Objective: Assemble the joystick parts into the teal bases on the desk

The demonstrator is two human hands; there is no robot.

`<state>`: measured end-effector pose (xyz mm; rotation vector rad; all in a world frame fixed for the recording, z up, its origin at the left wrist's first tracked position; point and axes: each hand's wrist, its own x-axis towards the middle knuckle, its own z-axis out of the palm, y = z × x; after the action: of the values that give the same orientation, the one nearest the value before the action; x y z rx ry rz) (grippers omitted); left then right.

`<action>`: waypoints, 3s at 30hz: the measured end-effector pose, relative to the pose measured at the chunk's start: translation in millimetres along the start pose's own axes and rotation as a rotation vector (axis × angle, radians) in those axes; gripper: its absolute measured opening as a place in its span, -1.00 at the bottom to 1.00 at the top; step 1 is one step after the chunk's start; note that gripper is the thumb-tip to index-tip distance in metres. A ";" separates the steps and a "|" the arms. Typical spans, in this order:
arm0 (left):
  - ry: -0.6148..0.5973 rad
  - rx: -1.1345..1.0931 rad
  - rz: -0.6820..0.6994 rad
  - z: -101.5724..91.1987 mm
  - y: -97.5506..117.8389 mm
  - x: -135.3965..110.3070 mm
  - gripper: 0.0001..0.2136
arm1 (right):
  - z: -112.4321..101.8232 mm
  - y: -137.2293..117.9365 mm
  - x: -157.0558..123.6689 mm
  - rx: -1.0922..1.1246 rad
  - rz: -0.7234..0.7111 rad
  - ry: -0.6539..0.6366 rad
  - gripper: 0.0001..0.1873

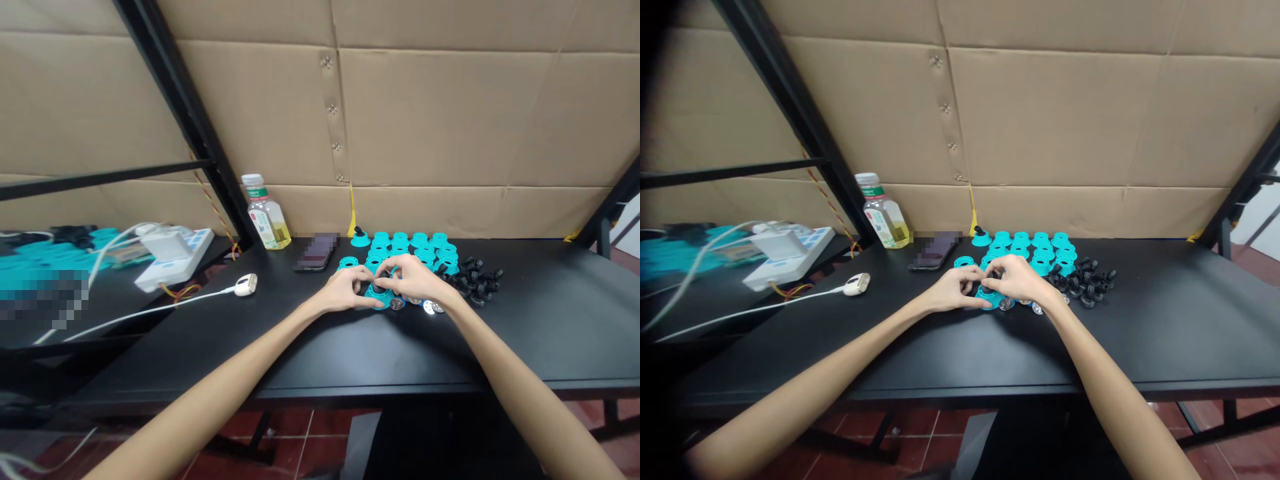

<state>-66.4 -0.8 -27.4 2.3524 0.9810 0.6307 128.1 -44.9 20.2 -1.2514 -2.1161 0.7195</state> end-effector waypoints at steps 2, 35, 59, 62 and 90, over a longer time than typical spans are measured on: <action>-0.011 0.011 0.009 -0.4 1.8 0.8 -0.48 | 2.1 0.8 0.9 -0.019 0.014 0.003 -0.87; 0.025 -0.008 0.063 3.5 -1.6 3.2 -0.52 | 11.1 0.2 -5.7 -0.738 -0.111 0.045 -0.71; -0.005 -0.062 0.040 2.9 -8.2 7.1 -0.64 | 25.3 -4.6 -2.5 -0.842 -0.046 0.034 -0.61; 0.003 -0.054 0.053 3.1 -6.9 6.8 -0.65 | 25.8 -3.5 -1.6 -0.852 -0.038 0.020 -0.59; 0.011 -0.097 0.018 3.0 -2.4 6.5 -0.54 | 8.2 -3.1 1.3 -0.280 -0.165 0.003 -0.75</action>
<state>-61.8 4.6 -29.7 2.2772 0.9145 0.6835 120.0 -46.4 17.0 -1.1967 -2.3450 0.3586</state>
